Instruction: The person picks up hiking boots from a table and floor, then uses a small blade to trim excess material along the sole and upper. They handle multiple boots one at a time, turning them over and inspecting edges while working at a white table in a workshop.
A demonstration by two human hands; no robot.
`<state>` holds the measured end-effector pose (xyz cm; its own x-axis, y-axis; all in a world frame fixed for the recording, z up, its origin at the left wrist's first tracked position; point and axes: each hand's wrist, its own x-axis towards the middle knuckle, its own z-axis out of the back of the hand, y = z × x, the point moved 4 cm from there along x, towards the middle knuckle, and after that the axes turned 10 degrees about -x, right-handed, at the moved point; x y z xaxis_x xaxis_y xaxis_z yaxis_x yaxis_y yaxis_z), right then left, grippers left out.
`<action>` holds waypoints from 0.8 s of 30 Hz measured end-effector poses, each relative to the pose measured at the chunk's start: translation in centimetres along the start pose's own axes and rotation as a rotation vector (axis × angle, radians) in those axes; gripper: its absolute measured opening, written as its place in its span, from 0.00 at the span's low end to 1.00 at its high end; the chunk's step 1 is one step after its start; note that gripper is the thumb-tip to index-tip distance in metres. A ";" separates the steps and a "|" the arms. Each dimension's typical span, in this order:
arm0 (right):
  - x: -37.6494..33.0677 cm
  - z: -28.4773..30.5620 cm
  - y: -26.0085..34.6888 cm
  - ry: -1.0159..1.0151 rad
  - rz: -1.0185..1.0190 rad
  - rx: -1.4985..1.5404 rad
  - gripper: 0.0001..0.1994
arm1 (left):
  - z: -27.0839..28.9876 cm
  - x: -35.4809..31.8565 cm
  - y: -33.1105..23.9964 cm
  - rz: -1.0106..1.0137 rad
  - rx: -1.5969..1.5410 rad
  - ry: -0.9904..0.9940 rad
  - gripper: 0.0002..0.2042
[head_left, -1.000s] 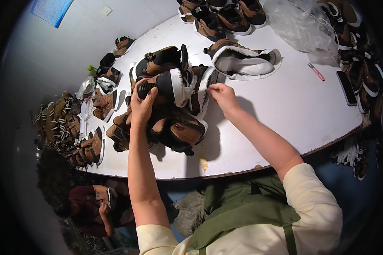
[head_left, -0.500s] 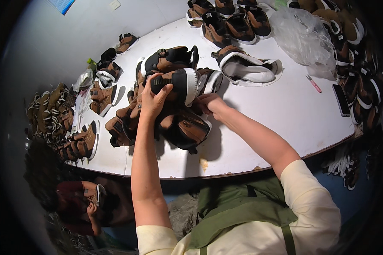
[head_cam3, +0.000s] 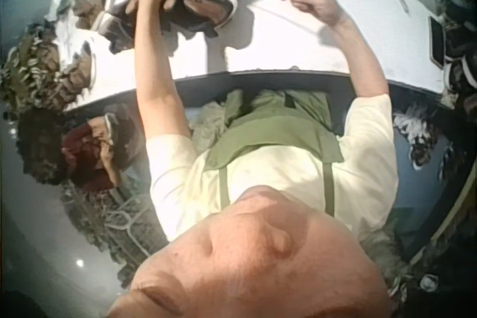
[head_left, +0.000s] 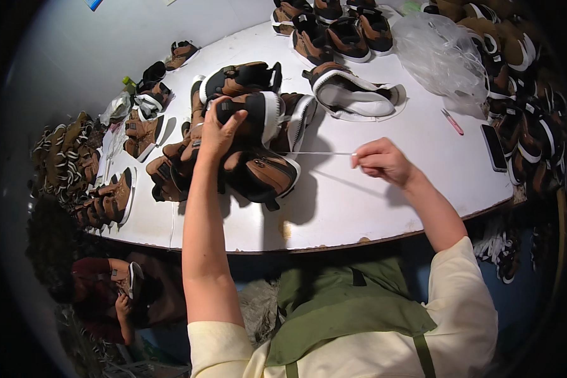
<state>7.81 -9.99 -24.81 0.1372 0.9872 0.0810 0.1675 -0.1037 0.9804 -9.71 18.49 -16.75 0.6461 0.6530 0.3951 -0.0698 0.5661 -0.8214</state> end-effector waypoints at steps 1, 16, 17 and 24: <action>-1.6 0.7 0.9 -0.039 0.021 -0.009 0.08 | 0.2 -0.3 0.2 0.082 -0.016 0.004 0.27; -18.1 14.6 -2.2 -0.279 0.479 0.370 0.05 | -1.0 0.2 0.7 -0.160 0.091 -0.018 0.34; -19.9 15.3 -1.4 -0.416 0.497 0.491 0.03 | -0.7 -0.2 0.6 -0.170 0.090 -0.040 0.33; -37.1 32.2 15.5 -0.840 0.600 0.095 0.08 | 0.6 -0.7 0.4 -0.213 0.089 -0.006 0.34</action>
<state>36.77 -52.11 -18.36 0.8542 0.3714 0.3639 -0.0816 -0.5954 0.7993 -10.63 18.53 -17.13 0.6489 0.5166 0.5586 0.0009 0.7337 -0.6795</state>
